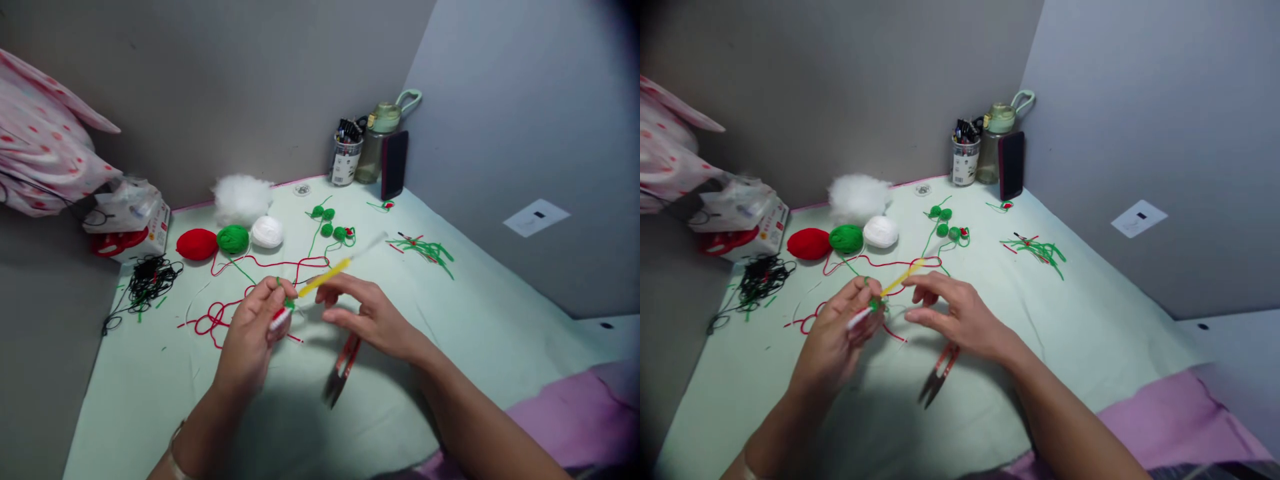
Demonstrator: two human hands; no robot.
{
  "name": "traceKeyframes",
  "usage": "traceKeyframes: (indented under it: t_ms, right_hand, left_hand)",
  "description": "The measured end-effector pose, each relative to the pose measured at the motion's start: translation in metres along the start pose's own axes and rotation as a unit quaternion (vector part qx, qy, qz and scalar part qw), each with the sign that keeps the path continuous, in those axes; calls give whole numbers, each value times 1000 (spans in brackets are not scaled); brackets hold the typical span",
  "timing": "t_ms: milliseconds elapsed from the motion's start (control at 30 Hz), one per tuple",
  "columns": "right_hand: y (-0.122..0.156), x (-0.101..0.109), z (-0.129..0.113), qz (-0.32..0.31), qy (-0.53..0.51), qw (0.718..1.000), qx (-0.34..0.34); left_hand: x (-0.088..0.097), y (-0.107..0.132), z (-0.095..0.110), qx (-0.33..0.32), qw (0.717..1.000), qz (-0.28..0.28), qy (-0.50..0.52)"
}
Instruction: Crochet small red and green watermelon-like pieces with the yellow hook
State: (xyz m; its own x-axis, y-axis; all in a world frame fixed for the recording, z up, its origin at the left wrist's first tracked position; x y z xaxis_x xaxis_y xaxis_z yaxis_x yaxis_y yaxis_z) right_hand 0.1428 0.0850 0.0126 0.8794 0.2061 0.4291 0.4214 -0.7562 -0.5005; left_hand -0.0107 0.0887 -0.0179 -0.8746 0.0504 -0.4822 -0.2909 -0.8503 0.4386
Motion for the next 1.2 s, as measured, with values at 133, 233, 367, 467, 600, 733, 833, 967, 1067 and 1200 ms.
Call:
traceKeyframes:
  t_ms: [133, 233, 367, 467, 600, 733, 833, 967, 1067, 1200]
  right_hand:
    - [3, -16, 7, 94, -216, 970, -62]
    - [5, -14, 3, 174, -225, 956, -72]
    - [4, -6, -9, 206, -216, 952, -63]
    - [4, 0, -16, 215, -198, 955, -54]
    - [6, 2, -19, 234, -176, 954, -60]
    - [13, 7, -15, 299, -187, 933, -75]
    - [15, 2, -9, 285, -210, 930, -95]
    - [18, -3, -6, 247, -242, 932, -107]
    - [18, 3, -10, 249, -203, 943, -83]
    - [14, 8, -19, 256, -152, 954, -40]
  left_hand:
    - [-3, 12, 8, -127, 974, 44, -183]
    - [-4, 14, 7, -140, 966, 51, -211]
    - [-9, 10, 1, -86, 984, -12, -155]
    - [-10, 8, -3, -55, 991, -29, -115]
    - [-11, 7, -10, -20, 998, -21, -62]
    - [-20, 7, -22, 41, 998, -43, 3]
    - [-22, 9, -26, 66, 995, -36, 59]
    - [-20, 11, -21, 51, 995, -24, 88]
    - [-18, 12, -18, 33, 997, -15, 67]
    - [-17, 11, -18, 16, 999, -10, 35]
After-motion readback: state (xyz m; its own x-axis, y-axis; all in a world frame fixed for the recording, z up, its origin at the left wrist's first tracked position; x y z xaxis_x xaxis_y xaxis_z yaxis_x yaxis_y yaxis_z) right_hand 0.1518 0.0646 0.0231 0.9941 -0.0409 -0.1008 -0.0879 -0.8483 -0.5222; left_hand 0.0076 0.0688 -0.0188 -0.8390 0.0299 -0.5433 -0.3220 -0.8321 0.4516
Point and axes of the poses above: each hand's wrist, its own y-axis away from the middle knuckle, its own x-axis out of the back of the hand, z = x × y, the point moved 9 cm from there along -y, towards the middle knuckle, and after that the axes turned 12 degrees about x, right-handed, at the moved point
